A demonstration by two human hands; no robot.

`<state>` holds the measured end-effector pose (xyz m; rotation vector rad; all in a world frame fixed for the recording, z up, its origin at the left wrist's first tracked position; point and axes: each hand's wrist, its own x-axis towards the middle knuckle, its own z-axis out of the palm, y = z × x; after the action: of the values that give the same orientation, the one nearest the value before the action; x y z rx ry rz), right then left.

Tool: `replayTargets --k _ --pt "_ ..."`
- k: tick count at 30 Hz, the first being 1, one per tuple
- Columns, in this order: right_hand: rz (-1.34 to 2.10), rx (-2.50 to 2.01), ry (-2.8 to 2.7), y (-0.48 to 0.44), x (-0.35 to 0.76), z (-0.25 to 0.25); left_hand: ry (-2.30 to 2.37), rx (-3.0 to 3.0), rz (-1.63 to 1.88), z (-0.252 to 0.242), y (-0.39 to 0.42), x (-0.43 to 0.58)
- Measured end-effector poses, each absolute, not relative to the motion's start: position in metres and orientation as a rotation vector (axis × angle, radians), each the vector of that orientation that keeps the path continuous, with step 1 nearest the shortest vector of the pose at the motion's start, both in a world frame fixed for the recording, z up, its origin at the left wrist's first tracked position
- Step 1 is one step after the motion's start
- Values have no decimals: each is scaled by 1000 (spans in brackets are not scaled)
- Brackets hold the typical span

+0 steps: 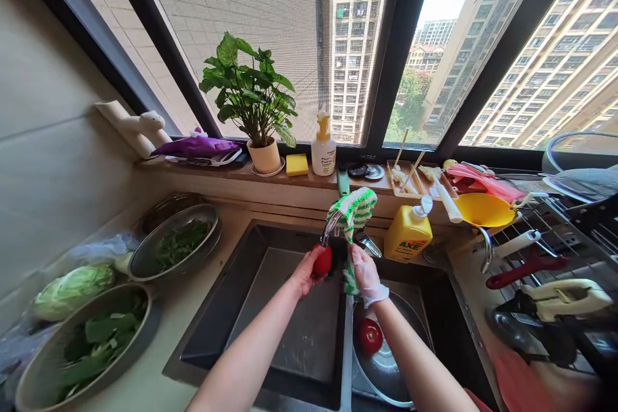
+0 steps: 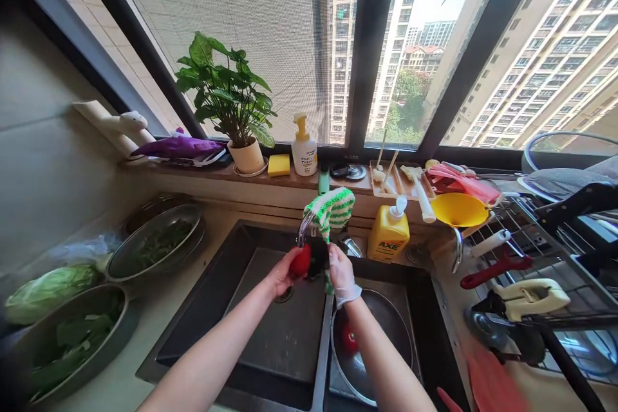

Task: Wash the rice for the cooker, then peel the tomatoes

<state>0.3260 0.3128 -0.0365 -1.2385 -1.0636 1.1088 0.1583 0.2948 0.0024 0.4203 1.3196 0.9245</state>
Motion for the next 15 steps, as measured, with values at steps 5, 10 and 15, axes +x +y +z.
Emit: replayTargets --k 5,10,15 --pt "420 -1584 -1816 321 364 -36 1290 329 1004 13 306 163" --pt "140 -1761 -2083 317 368 -63 1288 284 1006 23 297 170" --pt "213 -1793 -2063 310 367 -62 1303 276 976 19 264 169"
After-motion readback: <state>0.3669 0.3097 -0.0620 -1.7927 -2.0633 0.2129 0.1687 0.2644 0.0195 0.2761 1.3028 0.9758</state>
